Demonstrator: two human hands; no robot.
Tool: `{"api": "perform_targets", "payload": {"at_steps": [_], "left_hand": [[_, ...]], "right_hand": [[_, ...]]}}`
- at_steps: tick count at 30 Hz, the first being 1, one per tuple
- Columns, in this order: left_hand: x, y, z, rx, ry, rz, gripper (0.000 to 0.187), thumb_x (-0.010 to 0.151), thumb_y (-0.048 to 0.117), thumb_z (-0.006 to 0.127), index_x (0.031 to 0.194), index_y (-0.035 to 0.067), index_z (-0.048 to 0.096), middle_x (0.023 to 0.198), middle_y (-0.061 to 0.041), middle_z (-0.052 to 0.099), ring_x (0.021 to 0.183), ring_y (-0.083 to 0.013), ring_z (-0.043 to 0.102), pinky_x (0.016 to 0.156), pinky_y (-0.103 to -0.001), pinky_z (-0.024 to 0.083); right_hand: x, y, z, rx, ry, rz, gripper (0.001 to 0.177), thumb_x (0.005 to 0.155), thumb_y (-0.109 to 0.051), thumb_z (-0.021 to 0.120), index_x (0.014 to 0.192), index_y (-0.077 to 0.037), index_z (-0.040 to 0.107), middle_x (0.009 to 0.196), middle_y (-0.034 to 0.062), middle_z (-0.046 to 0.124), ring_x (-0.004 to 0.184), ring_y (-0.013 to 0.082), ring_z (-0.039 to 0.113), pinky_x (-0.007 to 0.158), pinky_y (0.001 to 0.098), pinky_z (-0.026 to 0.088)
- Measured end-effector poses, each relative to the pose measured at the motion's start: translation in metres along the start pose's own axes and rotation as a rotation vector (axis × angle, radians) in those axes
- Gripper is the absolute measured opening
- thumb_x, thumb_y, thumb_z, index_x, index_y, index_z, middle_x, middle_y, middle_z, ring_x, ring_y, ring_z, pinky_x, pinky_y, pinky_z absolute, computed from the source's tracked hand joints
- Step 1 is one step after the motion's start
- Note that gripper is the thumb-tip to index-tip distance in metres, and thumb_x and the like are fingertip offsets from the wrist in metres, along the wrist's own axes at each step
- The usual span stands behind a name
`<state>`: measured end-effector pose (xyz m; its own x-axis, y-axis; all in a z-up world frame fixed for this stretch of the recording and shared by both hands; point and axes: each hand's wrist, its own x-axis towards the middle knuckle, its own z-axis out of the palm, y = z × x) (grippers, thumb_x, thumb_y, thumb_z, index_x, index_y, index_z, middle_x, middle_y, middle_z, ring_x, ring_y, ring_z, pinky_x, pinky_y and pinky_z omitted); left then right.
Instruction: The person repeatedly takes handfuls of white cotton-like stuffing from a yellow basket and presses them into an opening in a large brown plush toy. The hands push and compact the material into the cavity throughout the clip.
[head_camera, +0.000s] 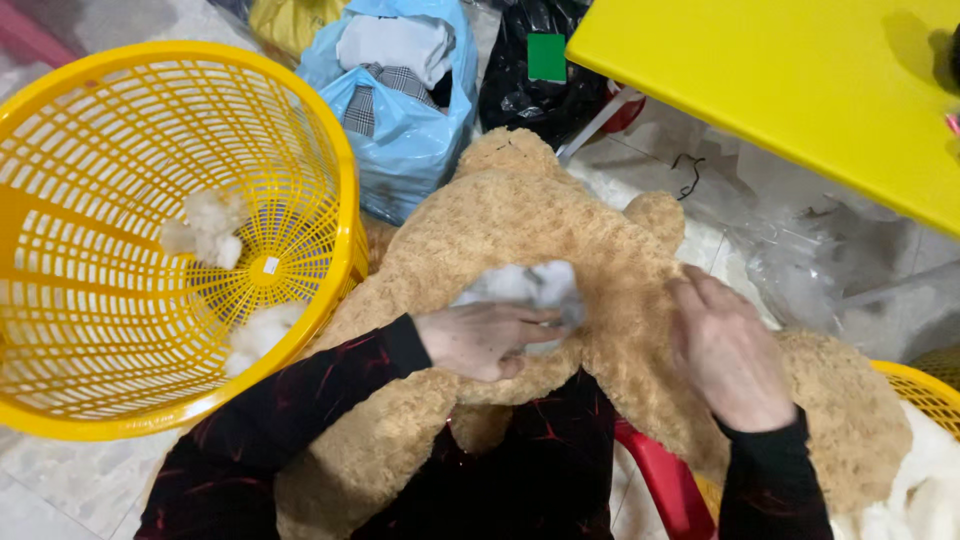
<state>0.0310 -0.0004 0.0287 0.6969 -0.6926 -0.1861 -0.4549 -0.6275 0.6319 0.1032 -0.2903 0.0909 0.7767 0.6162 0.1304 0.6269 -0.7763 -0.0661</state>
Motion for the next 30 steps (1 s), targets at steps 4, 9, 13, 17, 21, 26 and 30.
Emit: {"api": "perform_targets", "payload": {"at_steps": [4,9,13,17,21,26,30], "left_hand": [[-0.061,0.024,-0.011,-0.181,0.336,-0.127,0.049,0.094,0.018,0.054,0.143,0.011,0.055,0.151,-0.011,0.056,0.135,-0.0309,0.056,0.113,-0.046,0.045],[-0.088,0.002,0.012,-0.043,0.907,-0.327,0.046,0.096,0.017,0.061,0.14,0.008,0.059,0.153,-0.017,0.054,0.148,-0.0342,0.046,0.12,-0.046,0.042],[-0.086,-0.024,0.039,0.132,0.807,-0.435,0.062,0.097,0.038,0.063,0.146,0.006,0.047,0.16,-0.025,0.033,0.151,-0.0422,0.026,0.117,-0.062,0.025],[-0.078,-0.037,0.056,0.237,0.725,-0.525,0.076,0.097,0.049,0.057,0.156,0.008,0.033,0.163,-0.026,0.024,0.153,-0.0427,0.019,0.115,-0.071,0.017],[-0.074,-0.043,0.061,0.248,0.717,-0.675,0.076,0.1,0.053,0.051,0.159,0.011,0.027,0.164,-0.025,0.022,0.152,-0.0424,0.019,0.116,-0.071,0.017],[-0.074,-0.044,0.061,0.24,0.622,-0.602,0.073,0.102,0.053,0.045,0.161,0.015,0.025,0.166,-0.021,0.022,0.153,-0.0411,0.019,0.115,-0.072,0.018],[-0.075,-0.038,0.059,0.313,0.593,-0.575,0.075,0.101,0.054,0.049,0.161,0.018,0.022,0.166,-0.021,0.021,0.153,-0.0402,0.017,0.116,-0.073,0.016]], "right_hand": [[0.035,-0.058,0.027,0.222,-0.004,-0.238,0.064,0.09,-0.027,0.068,0.146,-0.007,0.047,0.159,0.0212,0.036,0.145,0.0381,0.036,0.115,0.0524,0.034],[0.048,-0.106,0.083,0.213,0.028,-0.237,0.086,0.086,-0.04,0.067,0.157,-0.01,0.027,0.164,0.0268,0.014,0.15,0.0449,0.01,0.113,0.068,0.014],[0.035,-0.113,0.117,0.012,-0.104,-0.403,0.076,0.094,-0.044,0.056,0.157,-0.014,0.028,0.165,0.0191,0.019,0.152,0.0407,0.014,0.115,0.0658,0.018],[0.026,-0.101,0.132,0.025,-0.269,-0.529,0.06,0.101,-0.038,0.049,0.154,-0.013,0.036,0.168,0.008,0.027,0.157,0.0295,0.02,0.119,0.0539,0.026],[0.03,-0.101,0.148,0.122,-0.233,-0.65,0.058,0.1,-0.033,0.048,0.15,-0.003,0.042,0.163,0.0147,0.032,0.152,0.0315,0.023,0.117,0.0545,0.026],[0.058,-0.129,0.175,0.252,-0.466,-0.623,0.048,0.099,-0.03,0.049,0.136,-0.001,0.055,0.156,0.016,0.046,0.153,0.031,0.035,0.12,0.0449,0.034],[0.064,-0.131,0.16,0.377,-0.417,-0.68,0.042,0.092,-0.018,0.055,0.13,-0.002,0.061,0.146,0.0187,0.053,0.144,0.0352,0.042,0.113,0.0486,0.036]]}}
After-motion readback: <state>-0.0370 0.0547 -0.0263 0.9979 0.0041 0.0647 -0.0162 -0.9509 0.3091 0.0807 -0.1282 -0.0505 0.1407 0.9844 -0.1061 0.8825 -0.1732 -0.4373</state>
